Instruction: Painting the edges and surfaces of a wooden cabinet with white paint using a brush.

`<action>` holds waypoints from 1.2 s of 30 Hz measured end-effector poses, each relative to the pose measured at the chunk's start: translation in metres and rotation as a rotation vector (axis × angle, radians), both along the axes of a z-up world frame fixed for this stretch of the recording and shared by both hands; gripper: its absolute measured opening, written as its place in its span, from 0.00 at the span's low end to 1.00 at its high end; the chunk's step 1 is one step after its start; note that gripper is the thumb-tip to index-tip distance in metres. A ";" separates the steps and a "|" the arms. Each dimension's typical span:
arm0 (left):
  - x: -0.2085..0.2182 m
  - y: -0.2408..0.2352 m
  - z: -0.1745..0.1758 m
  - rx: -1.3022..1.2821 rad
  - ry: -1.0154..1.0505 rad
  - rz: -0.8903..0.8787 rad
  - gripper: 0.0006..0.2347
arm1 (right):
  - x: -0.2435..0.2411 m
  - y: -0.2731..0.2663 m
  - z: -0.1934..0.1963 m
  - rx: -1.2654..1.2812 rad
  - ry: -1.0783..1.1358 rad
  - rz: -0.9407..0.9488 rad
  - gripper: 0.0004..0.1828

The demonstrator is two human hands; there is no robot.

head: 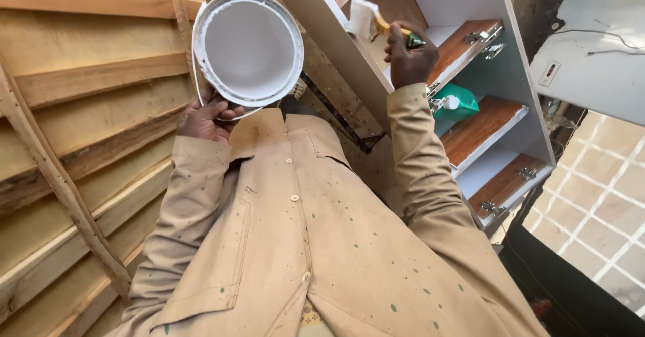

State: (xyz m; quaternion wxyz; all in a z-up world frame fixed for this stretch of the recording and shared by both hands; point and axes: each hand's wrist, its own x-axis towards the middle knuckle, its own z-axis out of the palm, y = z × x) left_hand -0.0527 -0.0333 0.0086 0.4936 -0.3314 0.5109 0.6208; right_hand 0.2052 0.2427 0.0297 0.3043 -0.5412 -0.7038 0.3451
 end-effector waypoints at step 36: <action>0.107 -0.010 -0.006 0.085 0.023 0.062 0.29 | -0.017 0.032 0.036 0.017 0.240 0.510 0.08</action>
